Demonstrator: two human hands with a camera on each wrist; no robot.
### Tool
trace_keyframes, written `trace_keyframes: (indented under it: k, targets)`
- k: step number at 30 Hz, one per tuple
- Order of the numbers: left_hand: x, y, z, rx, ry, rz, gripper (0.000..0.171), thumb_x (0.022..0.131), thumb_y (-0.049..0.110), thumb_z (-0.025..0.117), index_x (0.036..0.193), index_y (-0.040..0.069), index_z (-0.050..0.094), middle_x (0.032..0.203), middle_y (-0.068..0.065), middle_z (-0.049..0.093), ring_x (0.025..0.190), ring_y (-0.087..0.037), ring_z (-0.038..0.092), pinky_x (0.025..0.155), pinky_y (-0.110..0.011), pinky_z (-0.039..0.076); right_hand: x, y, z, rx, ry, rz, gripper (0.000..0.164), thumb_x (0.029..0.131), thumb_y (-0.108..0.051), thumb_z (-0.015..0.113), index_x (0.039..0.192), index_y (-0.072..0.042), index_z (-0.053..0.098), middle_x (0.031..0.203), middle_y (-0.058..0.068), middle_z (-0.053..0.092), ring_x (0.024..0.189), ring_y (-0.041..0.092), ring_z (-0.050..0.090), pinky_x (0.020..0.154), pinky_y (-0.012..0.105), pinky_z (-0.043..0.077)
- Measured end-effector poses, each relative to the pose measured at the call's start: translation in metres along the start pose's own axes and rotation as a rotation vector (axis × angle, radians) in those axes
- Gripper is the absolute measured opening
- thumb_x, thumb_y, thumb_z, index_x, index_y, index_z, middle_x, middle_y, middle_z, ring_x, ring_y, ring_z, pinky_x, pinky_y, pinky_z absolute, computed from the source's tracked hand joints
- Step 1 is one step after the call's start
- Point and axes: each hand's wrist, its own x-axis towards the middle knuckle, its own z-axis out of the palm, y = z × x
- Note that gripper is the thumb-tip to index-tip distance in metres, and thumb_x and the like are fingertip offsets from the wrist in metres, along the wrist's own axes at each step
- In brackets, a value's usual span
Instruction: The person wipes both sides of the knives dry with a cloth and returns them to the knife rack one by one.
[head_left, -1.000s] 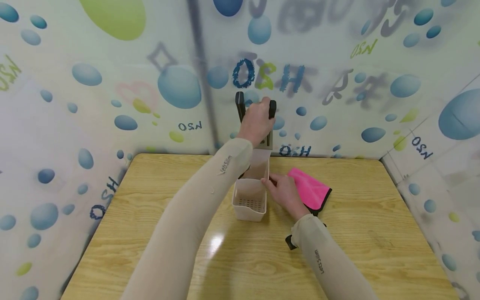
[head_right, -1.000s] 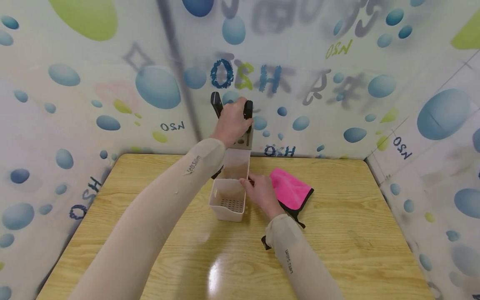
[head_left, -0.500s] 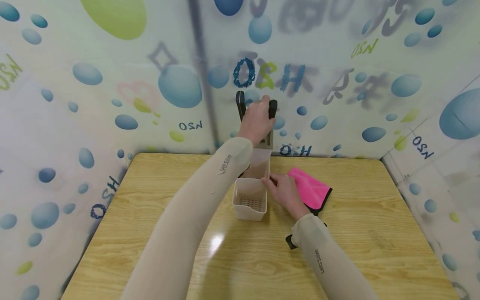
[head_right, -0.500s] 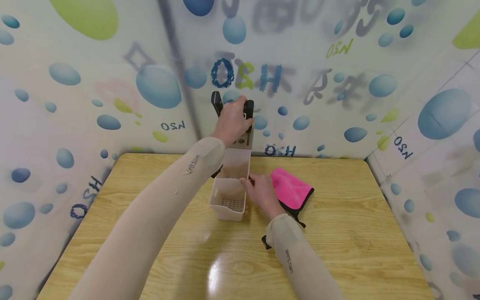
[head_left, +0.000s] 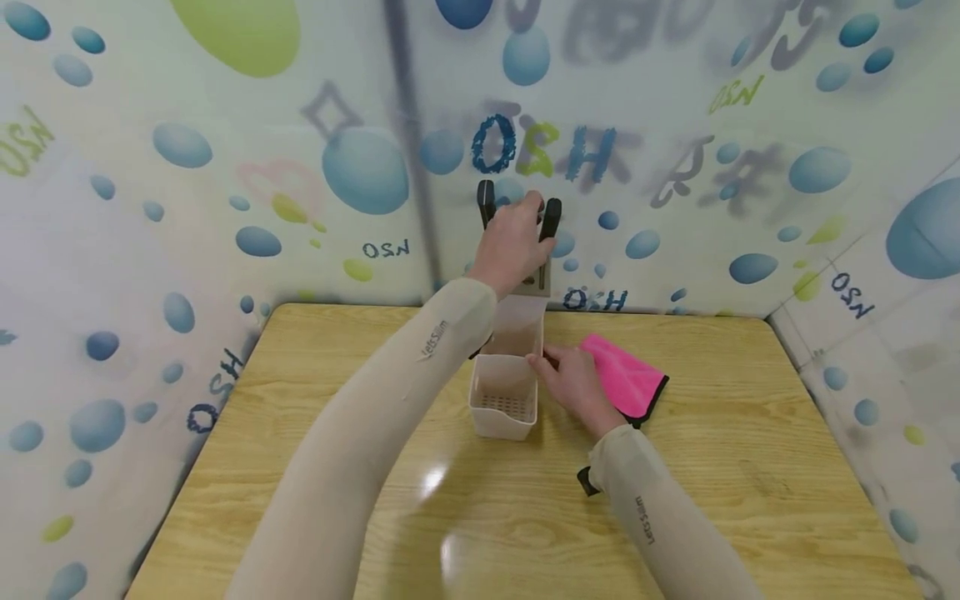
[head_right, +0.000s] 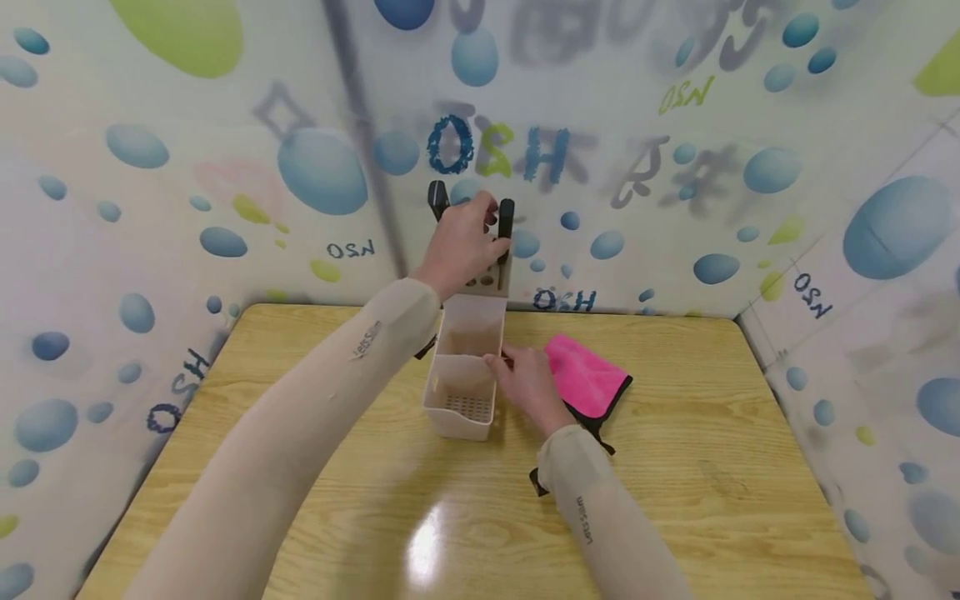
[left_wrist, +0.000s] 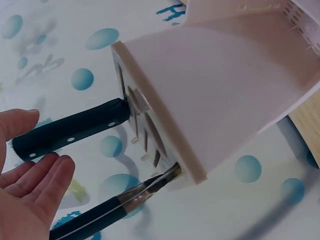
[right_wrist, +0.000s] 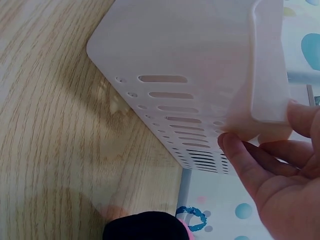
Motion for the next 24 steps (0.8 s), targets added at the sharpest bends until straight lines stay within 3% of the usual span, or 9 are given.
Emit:
trace_keyframes:
  k: [5, 8, 12, 17, 24]
  targets:
    - [-0.014, 0.003, -0.006, 0.018, 0.032, 0.066, 0.035, 0.092, 0.03, 0.066, 0.116, 0.008, 0.054, 0.104, -0.005, 0.064, 0.082, -0.014, 0.059, 0.077, -0.027, 0.052, 0.0, 0.002, -0.002, -0.015, -0.037, 0.048, 0.03, 0.098, -0.031, 0.057, 0.112, -0.007, 0.07, 0.058, 0.0, 0.043, 0.061, 0.017, 0.048, 0.056, 0.029, 0.039]
    - [-0.024, -0.001, -0.01, -0.018, 0.052, 0.102, 0.035, 0.093, 0.031, 0.065, 0.117, 0.008, 0.055, 0.111, -0.006, 0.064, 0.092, -0.016, 0.061, 0.083, -0.029, 0.052, 0.001, 0.002, -0.004, -0.027, -0.061, 0.063, 0.036, 0.099, -0.033, 0.056, 0.119, -0.005, 0.068, 0.062, 0.001, 0.05, 0.065, 0.018, 0.05, 0.059, 0.029, 0.041]
    - [-0.038, -0.009, -0.014, -0.051, 0.054, 0.104, 0.042, 0.093, 0.031, 0.064, 0.127, 0.009, 0.054, 0.118, -0.006, 0.063, 0.106, -0.019, 0.059, 0.09, -0.034, 0.05, 0.002, 0.002, -0.006, -0.039, -0.067, 0.041, 0.033, 0.098, -0.031, 0.057, 0.115, -0.005, 0.069, 0.071, 0.004, 0.062, 0.069, 0.019, 0.053, 0.062, 0.031, 0.045]
    - [-0.054, -0.022, -0.014, -0.047, 0.075, 0.11, 0.046, 0.094, 0.032, 0.063, 0.132, 0.008, 0.054, 0.126, -0.007, 0.061, 0.116, -0.021, 0.055, 0.095, -0.036, 0.048, 0.001, 0.006, -0.009, -0.055, -0.053, -0.018, 0.036, 0.098, -0.029, 0.059, 0.121, -0.003, 0.066, 0.1, 0.015, 0.071, 0.087, 0.025, 0.066, 0.077, 0.042, 0.054]
    - [-0.072, -0.051, -0.018, 0.041, 0.207, 0.177, 0.044, 0.093, 0.03, 0.064, 0.129, 0.006, 0.059, 0.126, -0.012, 0.062, 0.115, -0.026, 0.059, 0.092, -0.039, 0.051, -0.004, 0.021, -0.022, -0.075, -0.049, -0.046, 0.052, 0.098, -0.036, 0.056, 0.138, -0.004, 0.052, 0.135, 0.02, 0.055, 0.116, 0.036, 0.059, 0.096, 0.05, 0.048]
